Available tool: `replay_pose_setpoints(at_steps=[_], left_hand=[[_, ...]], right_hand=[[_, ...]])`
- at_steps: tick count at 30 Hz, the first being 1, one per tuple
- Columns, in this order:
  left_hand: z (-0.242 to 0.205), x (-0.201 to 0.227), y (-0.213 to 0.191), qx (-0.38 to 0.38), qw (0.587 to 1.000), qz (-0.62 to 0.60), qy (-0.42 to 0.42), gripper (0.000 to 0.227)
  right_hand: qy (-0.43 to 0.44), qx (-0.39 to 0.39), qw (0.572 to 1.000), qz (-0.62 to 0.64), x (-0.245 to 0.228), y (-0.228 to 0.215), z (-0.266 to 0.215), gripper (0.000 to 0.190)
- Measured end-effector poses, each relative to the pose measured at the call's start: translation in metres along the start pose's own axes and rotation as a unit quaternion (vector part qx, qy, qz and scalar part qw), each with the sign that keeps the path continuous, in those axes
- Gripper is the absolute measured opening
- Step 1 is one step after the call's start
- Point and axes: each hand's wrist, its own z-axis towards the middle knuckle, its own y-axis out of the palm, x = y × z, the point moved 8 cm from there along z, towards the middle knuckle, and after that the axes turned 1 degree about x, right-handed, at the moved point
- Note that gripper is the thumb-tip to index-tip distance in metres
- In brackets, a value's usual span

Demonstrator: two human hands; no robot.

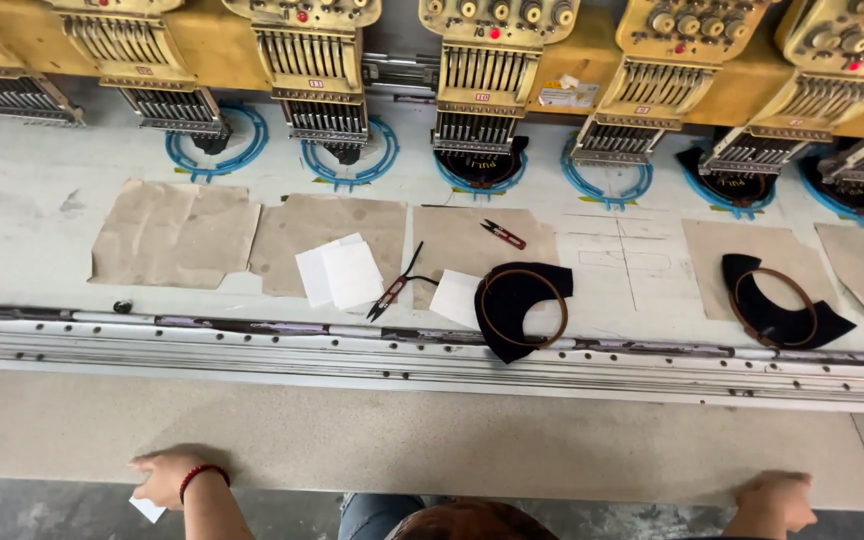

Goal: The person is framing fabric pieces for embroidery and then adjusting the settings and threads on a multi-head embroidery machine.

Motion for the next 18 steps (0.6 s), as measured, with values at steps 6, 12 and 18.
replay_pose_setpoints(at_steps=[6, 12, 18], left_hand=[[-0.002, -0.001, 0.003, -0.009, 1.000, -0.007, -0.008, 0.065], [-0.004, 0.000, 0.006, -0.004, 1.000, 0.026, 0.003, 0.067], [-0.019, 0.005, 0.001, -0.013, 0.999, 0.024, -0.019, 0.064]], right_hand=[[-0.182, -0.015, 0.940, -0.287, -0.024, 0.000, -0.017, 0.135], [-0.252, 0.020, 0.936, -0.247, -0.034, 0.001, -0.019, 0.126], [-0.158, -0.017, 0.924, -0.349, -0.032, 0.043, 0.032, 0.132]])
